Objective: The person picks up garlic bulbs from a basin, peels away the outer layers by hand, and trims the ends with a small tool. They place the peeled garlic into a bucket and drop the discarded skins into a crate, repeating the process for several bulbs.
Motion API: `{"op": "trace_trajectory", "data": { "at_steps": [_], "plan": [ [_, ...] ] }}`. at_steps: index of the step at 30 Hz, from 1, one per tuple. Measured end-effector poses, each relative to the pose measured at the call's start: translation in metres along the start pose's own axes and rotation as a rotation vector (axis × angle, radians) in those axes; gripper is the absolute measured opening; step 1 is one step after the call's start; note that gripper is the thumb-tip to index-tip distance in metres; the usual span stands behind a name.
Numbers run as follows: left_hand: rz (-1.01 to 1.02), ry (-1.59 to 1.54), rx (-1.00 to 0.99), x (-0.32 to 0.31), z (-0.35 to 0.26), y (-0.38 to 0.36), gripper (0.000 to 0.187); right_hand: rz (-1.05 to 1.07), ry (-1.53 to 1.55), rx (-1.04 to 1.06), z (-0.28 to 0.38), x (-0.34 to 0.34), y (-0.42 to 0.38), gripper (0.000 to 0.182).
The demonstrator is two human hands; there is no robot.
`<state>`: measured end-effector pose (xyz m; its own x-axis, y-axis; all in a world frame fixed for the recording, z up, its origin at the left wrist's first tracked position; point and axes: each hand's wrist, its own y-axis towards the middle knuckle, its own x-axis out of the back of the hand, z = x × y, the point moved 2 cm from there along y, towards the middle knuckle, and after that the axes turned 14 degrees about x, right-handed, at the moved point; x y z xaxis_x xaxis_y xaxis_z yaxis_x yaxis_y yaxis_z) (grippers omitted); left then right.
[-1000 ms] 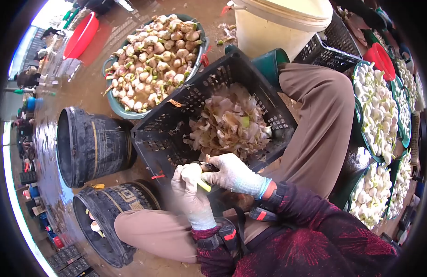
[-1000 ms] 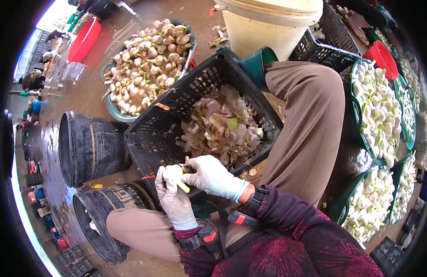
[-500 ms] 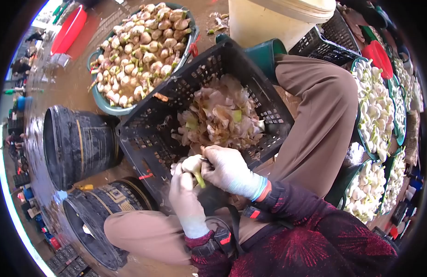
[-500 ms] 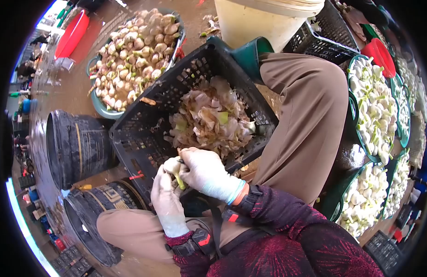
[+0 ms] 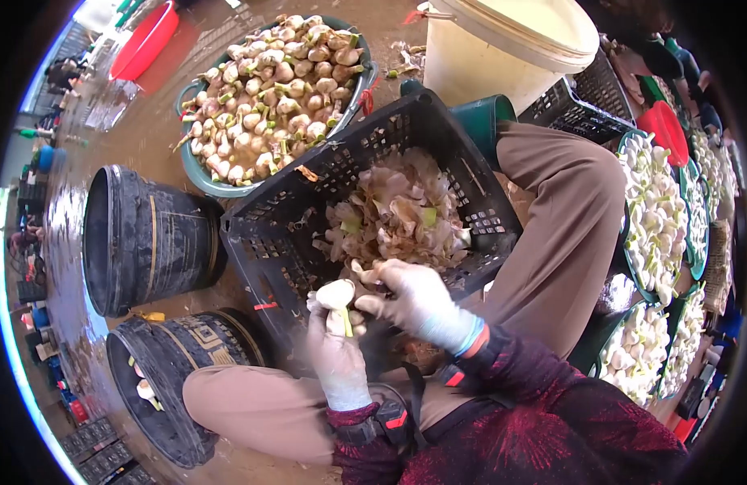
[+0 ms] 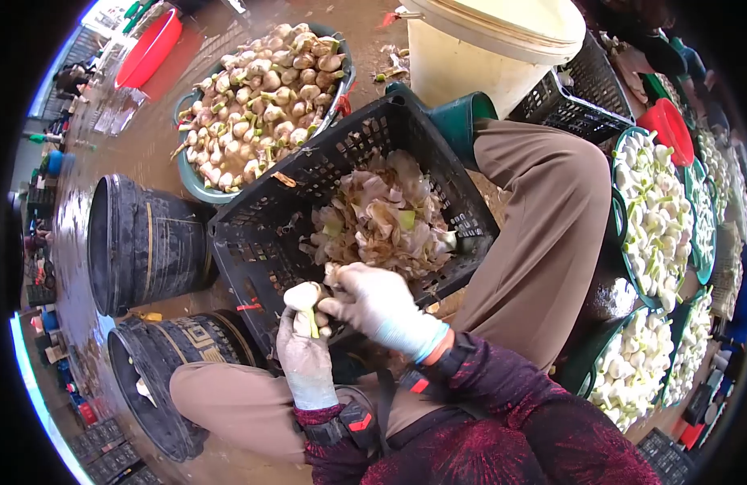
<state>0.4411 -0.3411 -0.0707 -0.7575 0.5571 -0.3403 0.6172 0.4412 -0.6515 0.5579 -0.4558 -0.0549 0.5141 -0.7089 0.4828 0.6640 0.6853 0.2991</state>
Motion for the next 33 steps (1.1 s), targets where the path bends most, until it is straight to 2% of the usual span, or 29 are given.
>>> {"op": "trace_trajectory", "data": {
  "at_steps": [2,3,5,9,10,11,14,15,17,18,20,22,24,25,27,28,30,31,33],
  "plan": [
    [-0.157,0.118,-0.018,-0.011,0.004,-0.004,0.029,0.028,-0.01,-0.041,0.007,-0.013,-0.004,0.029],
    [-0.208,0.166,-0.069,-0.016,0.005,-0.004,0.027,-0.033,-0.058,0.015,0.008,-0.016,-0.003,0.017],
    [-0.277,0.144,-0.162,-0.025,0.008,-0.002,0.025,-0.038,-0.075,0.021,0.008,-0.016,-0.001,0.017],
    [-0.2,0.229,-0.024,-0.023,0.008,-0.002,0.029,-0.031,-0.077,-0.109,0.002,-0.011,0.006,0.019],
    [-0.107,0.17,-0.006,-0.02,0.009,0.001,0.031,-0.026,-0.034,-0.175,-0.003,-0.008,0.01,0.022],
    [-0.016,0.105,0.006,-0.02,0.01,0.004,0.033,0.019,0.032,-0.263,-0.009,-0.007,0.013,0.021],
    [-0.089,0.119,-0.008,-0.02,0.009,0.004,0.037,-0.107,0.46,-0.416,-0.02,-0.008,0.009,0.031],
    [-0.097,0.052,-0.004,-0.022,0.007,0.003,0.038,-0.104,0.462,-0.42,-0.019,-0.006,0.009,0.031],
    [-0.089,0.018,0.024,-0.014,0.009,0.005,0.037,-0.028,0.842,-0.728,-0.013,0.003,0.016,0.035],
    [-0.076,-0.018,0.043,-0.011,0.009,0.006,0.037,-0.069,0.926,-0.754,-0.018,0.004,0.018,0.03],
    [-0.068,-0.093,0.063,-0.007,0.011,0.007,0.036,-0.189,1.069,-0.663,-0.026,0.012,0.024,0.024],
    [0.006,-0.152,0.062,-0.001,0.013,0.008,0.034,-0.374,0.949,-0.744,-0.038,0.017,0.023,0.019],
    [0.065,-0.248,0.067,0.003,0.014,0.01,0.036,-0.423,0.878,-0.693,-0.037,0.021,0.019,0.019],
    [0.127,-0.333,0.095,0.006,0.016,0.011,0.037,-0.397,0.8,-0.71,-0.049,0.013,0.009,0.02],
    [0.233,-0.559,0.199,0.007,0.009,0.013,0.037,-0.272,0.692,-0.681,-0.024,0.013,0.012,0.028],
    [0.077,-0.348,0.097,0.004,0.011,0.006,0.029,-0.198,0.664,-0.443,-0.017,0.006,0.007,0.035],
    [-0.054,-0.138,0.044,-0.004,0.008,0.002,0.021,-0.088,0.658,-0.301,-0.001,-0.002,0.005,0.037],
    [-0.03,-0.102,0.039,-0.005,0.01,-0.002,0.02,-0.035,0.415,-0.107,-0.001,-0.007,0.01,0.034],
    [-0.006,-0.107,0.069,-0.007,0.01,-0.008,0.018,-0.104,0.511,-0.243,-0.004,-0.012,0.012,0.028]
  ]
}}
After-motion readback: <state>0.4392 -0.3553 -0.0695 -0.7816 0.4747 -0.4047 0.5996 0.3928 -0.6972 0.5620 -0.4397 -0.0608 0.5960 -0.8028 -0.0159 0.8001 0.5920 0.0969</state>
